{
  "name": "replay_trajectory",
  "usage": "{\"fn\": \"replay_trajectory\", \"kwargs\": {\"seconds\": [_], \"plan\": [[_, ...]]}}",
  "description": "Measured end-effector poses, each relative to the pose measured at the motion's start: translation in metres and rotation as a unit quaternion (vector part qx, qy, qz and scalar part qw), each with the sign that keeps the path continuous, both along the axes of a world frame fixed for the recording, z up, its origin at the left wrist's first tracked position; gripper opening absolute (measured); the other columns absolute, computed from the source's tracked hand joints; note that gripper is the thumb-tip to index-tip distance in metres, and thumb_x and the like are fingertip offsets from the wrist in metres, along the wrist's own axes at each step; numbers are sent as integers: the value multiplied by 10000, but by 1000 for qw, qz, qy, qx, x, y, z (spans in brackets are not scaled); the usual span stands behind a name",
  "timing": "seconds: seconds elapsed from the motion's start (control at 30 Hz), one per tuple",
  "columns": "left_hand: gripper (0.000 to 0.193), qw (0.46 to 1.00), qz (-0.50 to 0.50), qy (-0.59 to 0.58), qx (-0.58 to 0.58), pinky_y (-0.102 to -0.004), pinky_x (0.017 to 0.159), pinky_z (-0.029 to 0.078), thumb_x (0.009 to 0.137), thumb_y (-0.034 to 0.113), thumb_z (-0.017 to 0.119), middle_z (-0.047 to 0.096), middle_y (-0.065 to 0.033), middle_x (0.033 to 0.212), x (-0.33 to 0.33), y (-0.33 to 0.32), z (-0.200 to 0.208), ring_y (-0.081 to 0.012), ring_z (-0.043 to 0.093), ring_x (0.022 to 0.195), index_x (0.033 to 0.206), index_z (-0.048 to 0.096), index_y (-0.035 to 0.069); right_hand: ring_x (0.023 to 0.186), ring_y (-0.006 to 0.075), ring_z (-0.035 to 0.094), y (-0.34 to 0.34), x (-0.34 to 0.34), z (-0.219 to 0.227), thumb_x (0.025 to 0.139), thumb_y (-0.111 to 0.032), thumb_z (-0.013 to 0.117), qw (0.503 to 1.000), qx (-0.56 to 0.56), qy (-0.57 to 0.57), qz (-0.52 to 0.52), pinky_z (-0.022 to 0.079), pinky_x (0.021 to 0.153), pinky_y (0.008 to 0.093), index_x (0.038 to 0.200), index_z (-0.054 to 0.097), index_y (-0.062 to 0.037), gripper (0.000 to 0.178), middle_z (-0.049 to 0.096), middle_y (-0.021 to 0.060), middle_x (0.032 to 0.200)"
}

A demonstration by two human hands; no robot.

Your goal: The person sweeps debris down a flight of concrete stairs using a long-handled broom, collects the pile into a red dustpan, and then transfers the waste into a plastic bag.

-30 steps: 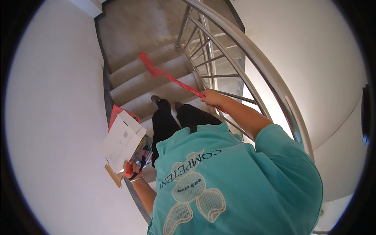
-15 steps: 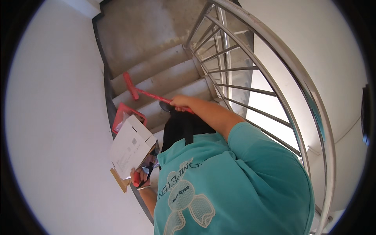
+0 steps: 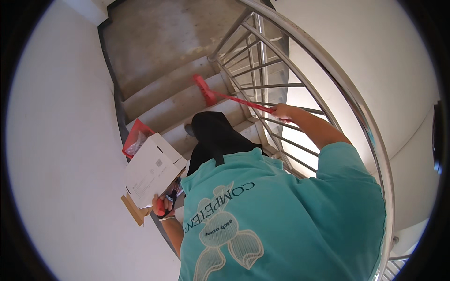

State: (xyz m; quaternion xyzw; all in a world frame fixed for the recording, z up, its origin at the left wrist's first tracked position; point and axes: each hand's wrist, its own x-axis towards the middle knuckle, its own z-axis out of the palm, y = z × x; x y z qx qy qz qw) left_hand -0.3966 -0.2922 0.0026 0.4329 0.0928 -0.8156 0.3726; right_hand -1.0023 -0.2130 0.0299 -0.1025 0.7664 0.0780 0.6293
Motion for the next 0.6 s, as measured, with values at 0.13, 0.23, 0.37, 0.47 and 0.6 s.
{"fn": "replay_trajectory", "kwargs": {"seconds": [0.13, 0.23, 0.37, 0.47, 0.6], "plan": [[249, 1000, 14, -23, -13, -230, 267, 282, 855, 230, 481, 568, -111, 671, -5, -2, -4, -117, 363, 319, 953, 464, 2, 477, 208, 531, -2, -15, 9, 829, -155, 456, 957, -15, 135, 256, 426, 425, 348, 1107, 526, -137, 287, 535, 94, 608], [232, 1000, 19, -14, -18, -232, 267, 282, 855, 223, 483, 571, -115, 676, 5, -5, -11, -117, 365, 320, 933, 472, 4, 570, 271, 595, -5, 5, 18, 812, -134, 455, 928, -38, 145, 341, 466, 493, 389, 1088, 519, -110, 284, 584, 153, 687], [215, 999, 32, -2, 14, -233, 267, 277, 855, 225, 484, 572, -119, 678, 17, -6, -9, -115, 363, 321, 895, 487, 14, 731, 313, 608, 6, 42, 45, 806, -149, 467, 945, -12, 113, 307, 474, 640, 405, 1111, 497, -118, 309, 609, 178, 816], [202, 999, 38, 3, 23, -226, 269, 268, 855, 229, 488, 572, -122, 680, 26, -2, -7, -105, 351, 321, 846, 481, 28, 861, 299, 598, 23, 52, 21, 796, -153, 471, 915, -14, 129, 382, 468, 703, 419, 1124, 500, -134, 329, 615, 150, 901], [206, 998, 52, -31, 16, -219, 272, 261, 855, 233, 490, 556, -109, 655, 20, 1, -6, -94, 332, 321, 793, 460, 39, 878, 303, 598, -7, 53, -9, 775, -153, 490, 901, -16, 176, 396, 471, 706, 420, 1127, 508, -126, 354, 622, 130, 909]]}}
